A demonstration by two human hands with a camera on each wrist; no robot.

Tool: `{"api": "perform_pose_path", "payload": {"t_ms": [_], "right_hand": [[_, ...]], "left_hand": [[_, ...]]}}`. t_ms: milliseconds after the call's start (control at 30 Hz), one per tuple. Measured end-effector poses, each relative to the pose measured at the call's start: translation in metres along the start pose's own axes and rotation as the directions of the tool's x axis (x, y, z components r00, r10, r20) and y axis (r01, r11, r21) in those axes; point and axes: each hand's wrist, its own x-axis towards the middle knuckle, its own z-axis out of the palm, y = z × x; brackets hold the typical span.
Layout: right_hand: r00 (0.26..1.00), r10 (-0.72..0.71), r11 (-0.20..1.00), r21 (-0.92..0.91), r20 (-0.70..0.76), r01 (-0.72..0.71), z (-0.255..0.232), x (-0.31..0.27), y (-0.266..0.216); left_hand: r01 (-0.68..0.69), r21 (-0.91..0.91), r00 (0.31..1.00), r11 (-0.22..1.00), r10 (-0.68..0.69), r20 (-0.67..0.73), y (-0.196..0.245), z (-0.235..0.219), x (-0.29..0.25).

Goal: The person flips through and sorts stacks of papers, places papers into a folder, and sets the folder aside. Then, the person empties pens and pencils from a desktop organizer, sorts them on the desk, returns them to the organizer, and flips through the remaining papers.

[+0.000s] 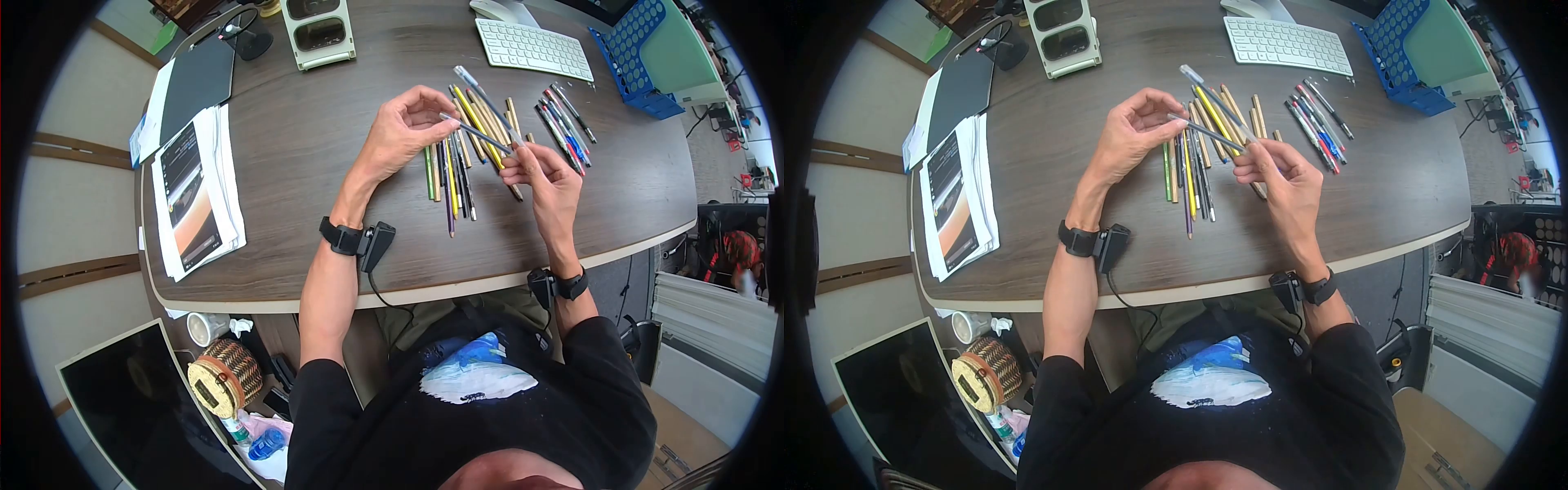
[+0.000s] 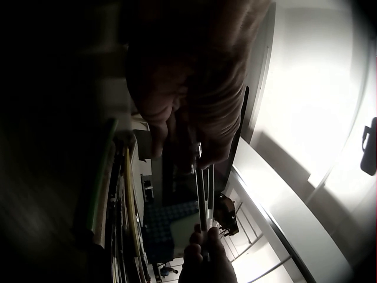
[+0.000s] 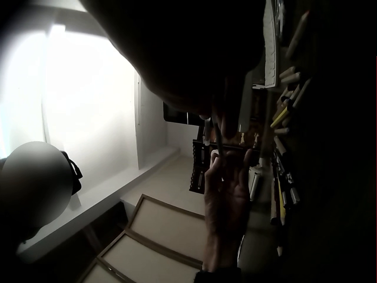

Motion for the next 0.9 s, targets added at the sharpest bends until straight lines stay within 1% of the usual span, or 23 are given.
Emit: {"api": "perform_pose_path", "payload": {"t_ms": [33, 67, 100, 133, 167, 267, 333, 367, 433, 467, 533, 567, 633, 733, 800, 867, 900], "right_hand": [[1.0, 0.027, 1.0, 0.007, -0.007, -0.027, -0.001, 0.001, -0.001], [1.0, 0.026, 1.0, 0.007, -0.007, -0.026, -0.002, 0.001, -0.002], [0.998, 0.058, 0.998, 0.014, 0.017, -0.059, -0.004, 0.001, -0.002], [0.995, 0.091, 0.995, 0.021, 0.042, -0.092, -0.005, 0.001, -0.003], [0.995, 0.091, 0.996, 0.021, 0.041, -0.092, -0.006, 0.0, -0.002], [0.988, 0.13, 0.991, 0.009, 0.082, -0.131, -0.01, -0.002, 0.004], [0.967, 0.194, 0.98, 0.018, 0.168, -0.2, -0.013, -0.003, 0.008], [0.967, 0.194, 0.98, 0.017, 0.167, -0.199, -0.015, -0.003, 0.007], [0.932, 0.257, 0.966, -0.033, 0.254, -0.257, -0.017, -0.002, 0.005], [0.933, 0.257, 0.966, -0.033, 0.253, -0.257, -0.018, -0.002, 0.005], [0.915, 0.299, 0.953, -0.047, 0.272, -0.298, -0.021, -0.001, 0.006], [0.915, 0.299, 0.953, -0.047, 0.27, -0.298, -0.02, -0.001, 0.004], [0.946, 0.252, 0.968, -0.037, 0.205, -0.25, -0.016, -0.002, 0.0], [0.955, 0.218, 0.976, -0.018, 0.2, -0.219, -0.021, -0.002, 0.005], [0.963, 0.214, 0.976, -0.007, 0.167, -0.215, -0.029, -0.001, 0.005], [0.968, 0.21, 0.977, 0.004, 0.138, -0.213, -0.041, 0.002, 0.005], [0.98, 0.186, 0.983, -0.015, 0.074, -0.185, -0.052, 0.005, 0.006]], "left_hand": [[-0.014, -0.019, 1.0, 1.0, 0.014, -0.014, 0.0, 0.001, 0.0], [-0.028, -0.039, 0.999, 0.999, 0.027, -0.029, 0.0, 0.002, 0.001], [-0.03, -0.039, 0.999, 0.999, 0.028, -0.028, -0.002, 0.002, 0.002], [-0.042, -0.061, 0.997, 0.997, 0.038, -0.065, -0.004, 0.002, 0.003], [-0.055, -0.083, 0.994, 0.995, 0.047, -0.101, -0.005, 0.001, 0.004], [-0.037, -0.087, 0.992, 0.996, 0.026, -0.127, 0.0, 0.0, 0.003], [-0.039, -0.09, 0.993, 0.995, 0.028, -0.117, -0.002, 0.0, 0.004], [-0.042, -0.094, 0.994, 0.995, 0.032, -0.106, -0.003, 0.0, 0.004], [-0.034, -0.071, 0.996, 0.997, 0.027, -0.088, -0.003, 0.0, 0.004], [-0.027, -0.048, 0.997, 0.999, 0.023, -0.07, -0.003, -0.001, 0.005], [-0.036, -0.045, 0.996, 0.998, 0.032, -0.077, -0.005, -0.001, 0.006], [-0.045, -0.044, 0.995, 0.998, 0.041, -0.086, -0.006, -0.001, 0.006], [-0.041, -0.03, 0.995, 0.999, 0.039, -0.088, -0.006, -0.001, 0.006], [-0.039, 0.003, 0.995, 0.999, 0.039, -0.089, -0.005, 0.0, 0.004], [-0.04, 0.021, 0.996, 0.999, 0.042, -0.081, -0.004, 0.002, 0.004], [-0.105, 0.103, 0.97, 0.989, 0.125, -0.207, -0.004, 0.004, 0.003], [-0.121, 0.206, 0.948, 0.971, 0.175, -0.267, -0.009, 0.003, 0.005]]}}
